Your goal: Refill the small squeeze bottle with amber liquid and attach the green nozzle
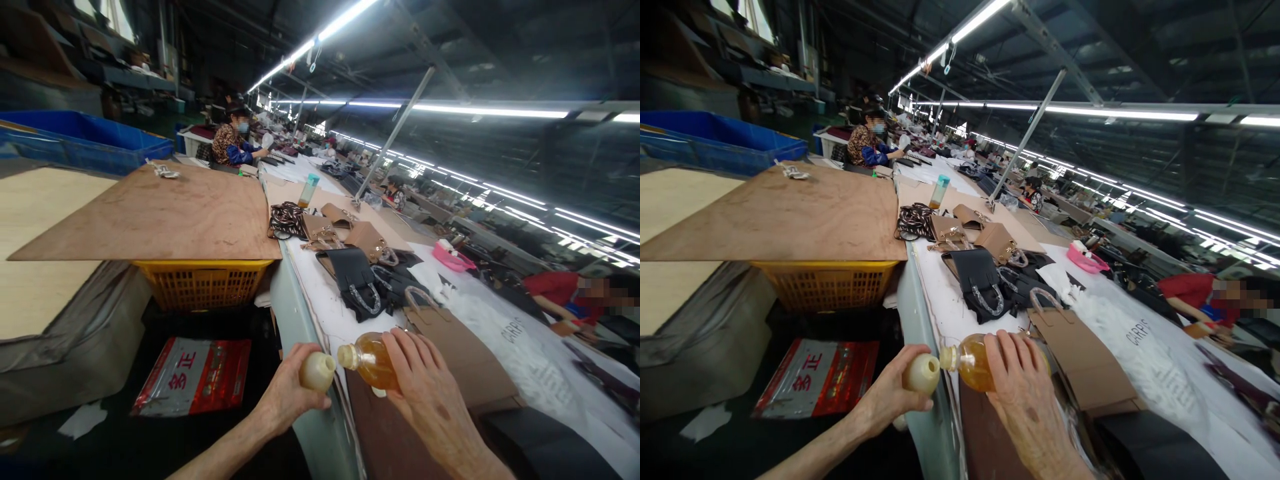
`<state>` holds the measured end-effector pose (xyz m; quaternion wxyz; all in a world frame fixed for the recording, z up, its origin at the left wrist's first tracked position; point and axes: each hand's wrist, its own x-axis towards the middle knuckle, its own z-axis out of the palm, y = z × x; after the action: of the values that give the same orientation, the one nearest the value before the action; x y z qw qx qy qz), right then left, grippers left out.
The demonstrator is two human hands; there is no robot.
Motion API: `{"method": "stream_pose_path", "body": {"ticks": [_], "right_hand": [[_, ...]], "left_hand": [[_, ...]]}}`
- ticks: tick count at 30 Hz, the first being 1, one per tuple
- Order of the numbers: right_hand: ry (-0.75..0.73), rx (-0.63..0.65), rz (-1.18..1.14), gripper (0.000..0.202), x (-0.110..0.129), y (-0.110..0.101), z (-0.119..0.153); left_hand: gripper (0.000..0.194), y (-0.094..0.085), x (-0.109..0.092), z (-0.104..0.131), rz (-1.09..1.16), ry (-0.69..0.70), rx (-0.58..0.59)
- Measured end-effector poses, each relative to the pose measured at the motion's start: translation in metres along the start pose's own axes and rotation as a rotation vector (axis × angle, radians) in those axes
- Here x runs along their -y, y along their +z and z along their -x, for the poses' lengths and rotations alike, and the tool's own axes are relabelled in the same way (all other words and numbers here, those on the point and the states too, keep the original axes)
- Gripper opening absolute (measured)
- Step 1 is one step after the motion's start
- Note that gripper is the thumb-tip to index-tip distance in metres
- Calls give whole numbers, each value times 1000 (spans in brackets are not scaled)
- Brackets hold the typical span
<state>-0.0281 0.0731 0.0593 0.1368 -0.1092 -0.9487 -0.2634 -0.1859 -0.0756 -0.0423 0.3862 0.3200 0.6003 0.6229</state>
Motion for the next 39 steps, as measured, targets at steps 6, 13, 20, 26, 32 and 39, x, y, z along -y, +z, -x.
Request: {"method": "stream_pose_path", "body": {"ticks": [6, 13, 20, 26, 32, 39], "right_hand": [[0, 22, -2, 69, -1, -1, 0], [2, 11, -2, 64, -1, 0, 0], [11, -26, -26, 64, -1, -1, -2], [21, -34, -29, 66, 0, -5, -4], [28, -13, -42, 69, 1, -5, -4], [43, -18, -52, 69, 1, -8, -6]], "left_hand": [[60, -1, 2, 1, 1, 17, -2], [61, -1, 5, 1, 8, 2, 6], [61, 0, 7, -1, 5, 1, 7], [63, 0, 10, -1, 58, -11, -5], [62, 1, 8, 0, 95, -43, 8], [63, -1, 10, 1, 82, -26, 4]]}}
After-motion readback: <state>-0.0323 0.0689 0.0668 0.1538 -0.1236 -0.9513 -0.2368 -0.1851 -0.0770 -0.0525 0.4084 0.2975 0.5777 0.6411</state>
